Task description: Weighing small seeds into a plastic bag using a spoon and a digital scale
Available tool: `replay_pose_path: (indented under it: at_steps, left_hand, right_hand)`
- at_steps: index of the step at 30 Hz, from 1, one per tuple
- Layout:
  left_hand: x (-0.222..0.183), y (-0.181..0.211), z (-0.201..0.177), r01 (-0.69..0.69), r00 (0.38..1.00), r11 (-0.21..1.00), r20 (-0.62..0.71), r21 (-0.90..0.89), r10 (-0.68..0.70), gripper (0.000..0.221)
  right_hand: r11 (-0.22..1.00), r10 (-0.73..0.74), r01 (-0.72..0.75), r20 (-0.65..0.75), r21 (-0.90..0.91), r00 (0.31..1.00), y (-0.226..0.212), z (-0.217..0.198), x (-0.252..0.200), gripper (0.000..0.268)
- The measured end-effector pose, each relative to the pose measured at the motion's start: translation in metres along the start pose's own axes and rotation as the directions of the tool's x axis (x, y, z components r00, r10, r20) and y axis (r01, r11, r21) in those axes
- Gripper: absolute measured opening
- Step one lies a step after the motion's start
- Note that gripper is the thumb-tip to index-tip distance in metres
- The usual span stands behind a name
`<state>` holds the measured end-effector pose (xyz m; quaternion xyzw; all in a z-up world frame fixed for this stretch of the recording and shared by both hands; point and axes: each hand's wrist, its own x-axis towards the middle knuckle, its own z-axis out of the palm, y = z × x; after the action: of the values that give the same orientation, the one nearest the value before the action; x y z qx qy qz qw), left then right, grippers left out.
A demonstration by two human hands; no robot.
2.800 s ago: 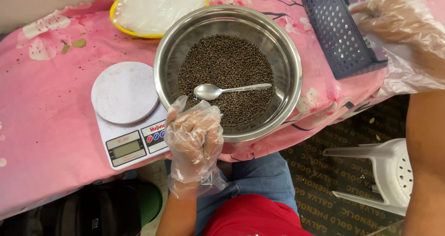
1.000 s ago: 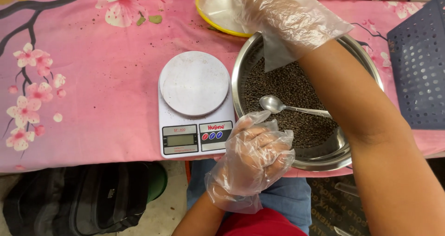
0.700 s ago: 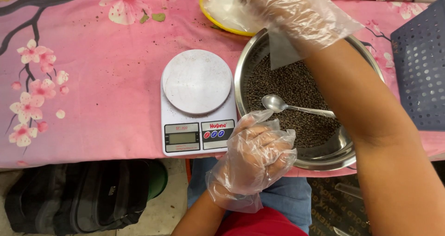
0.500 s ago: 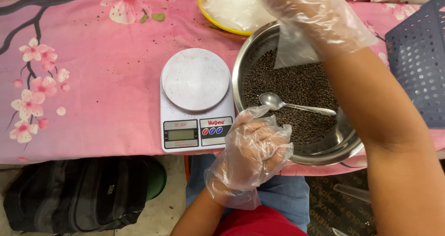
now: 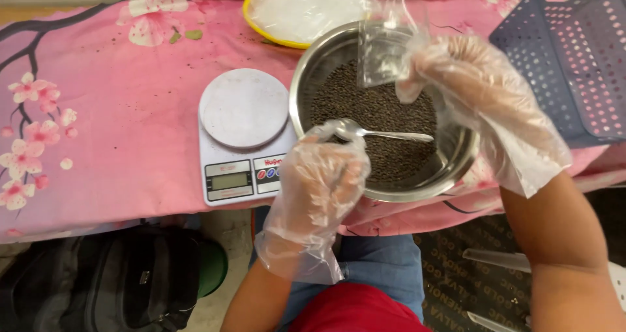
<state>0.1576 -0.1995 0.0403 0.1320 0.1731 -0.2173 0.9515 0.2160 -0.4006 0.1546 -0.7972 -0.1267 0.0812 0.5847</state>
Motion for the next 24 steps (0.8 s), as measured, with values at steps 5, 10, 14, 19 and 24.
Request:
replay_pose_path:
  at_steps: [5,10,14,19,24]
  left_hand:
    - [-0.013,0.000,0.026,-0.886,0.274,-0.203,0.823,0.417,0.497,0.025]
    - [0.027,-0.002,0.018,-0.915,0.227,-0.224,0.887,0.336,0.402,0.066]
    - [0.015,-0.007,0.049,-0.748,0.616,-0.053,0.722,0.661,0.315,0.052]
    - [0.034,0.003,0.039,-0.732,0.645,-0.089,0.729,0.676,0.228,0.031]
    - [0.016,0.007,0.056,-0.457,0.887,0.183,0.462,0.870,0.020,0.062]
  right_hand:
    - [0.994,0.113,-0.113,0.032,0.005,0.993,0.022,-0.005,-0.009,0.022]
    - [0.998,0.066,-0.065,0.250,-0.014,0.966,0.080,-0.033,-0.007,0.040]
    - [0.973,0.175,-0.219,0.379,0.077,0.909,0.079,-0.035,-0.009,0.032]
    - [0.997,0.077,-0.074,0.280,-0.021,0.957,0.051,-0.020,-0.020,0.037]
    - [0.991,0.115,-0.124,0.152,0.053,0.982,0.054,-0.016,-0.024,0.028]
